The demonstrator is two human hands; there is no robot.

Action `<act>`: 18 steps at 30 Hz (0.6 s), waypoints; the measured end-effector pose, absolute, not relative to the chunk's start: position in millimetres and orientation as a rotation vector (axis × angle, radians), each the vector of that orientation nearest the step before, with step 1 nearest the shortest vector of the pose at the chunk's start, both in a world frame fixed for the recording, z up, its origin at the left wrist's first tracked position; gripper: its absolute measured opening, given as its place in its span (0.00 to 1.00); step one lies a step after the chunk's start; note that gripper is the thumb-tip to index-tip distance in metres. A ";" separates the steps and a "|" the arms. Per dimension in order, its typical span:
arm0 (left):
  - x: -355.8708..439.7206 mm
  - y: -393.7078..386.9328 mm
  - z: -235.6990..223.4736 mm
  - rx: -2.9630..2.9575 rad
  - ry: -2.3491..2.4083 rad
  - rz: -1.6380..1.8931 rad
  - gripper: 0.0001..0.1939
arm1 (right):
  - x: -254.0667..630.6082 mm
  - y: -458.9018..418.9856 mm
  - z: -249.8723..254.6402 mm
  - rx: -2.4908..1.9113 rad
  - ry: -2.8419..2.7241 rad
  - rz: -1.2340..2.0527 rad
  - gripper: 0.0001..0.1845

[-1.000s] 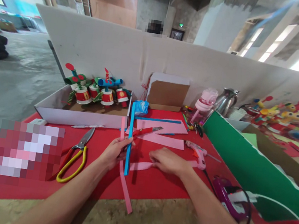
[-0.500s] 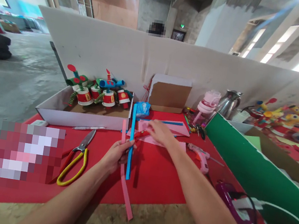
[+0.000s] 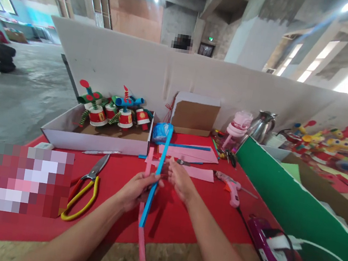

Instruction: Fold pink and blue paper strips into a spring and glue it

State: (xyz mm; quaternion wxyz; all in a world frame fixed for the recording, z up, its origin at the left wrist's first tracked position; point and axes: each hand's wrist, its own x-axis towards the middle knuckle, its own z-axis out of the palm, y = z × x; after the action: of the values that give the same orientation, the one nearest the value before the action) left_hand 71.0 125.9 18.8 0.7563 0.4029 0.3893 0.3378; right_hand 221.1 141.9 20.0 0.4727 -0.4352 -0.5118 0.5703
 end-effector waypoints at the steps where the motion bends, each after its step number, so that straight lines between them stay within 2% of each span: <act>1: 72.7 122.6 19.2 0.900 0.828 0.685 0.21 | 218.7 138.0 17.0 -1.010 -1.179 1.411 0.28; 5: 79.2 114.0 19.1 0.931 0.814 0.556 0.22 | 220.0 135.4 6.4 -0.988 -1.107 1.352 0.21; 9: 79.6 119.5 18.0 0.872 0.880 0.685 0.25 | 231.7 135.0 6.6 -1.138 -1.167 1.393 0.19; 16: 70.5 134.2 19.2 0.771 0.912 0.985 0.21 | 238.6 119.7 20.8 -1.163 -1.631 1.811 0.15; 18: 69.8 133.6 19.1 0.773 0.875 0.980 0.21 | 235.5 118.2 20.0 -1.114 -1.617 1.916 0.19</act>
State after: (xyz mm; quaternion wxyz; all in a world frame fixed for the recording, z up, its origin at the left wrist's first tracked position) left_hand 69.8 133.6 19.1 0.7233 0.3502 0.3962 0.4441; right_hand 235.5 118.2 20.0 0.1977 -0.3982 -0.5776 0.6846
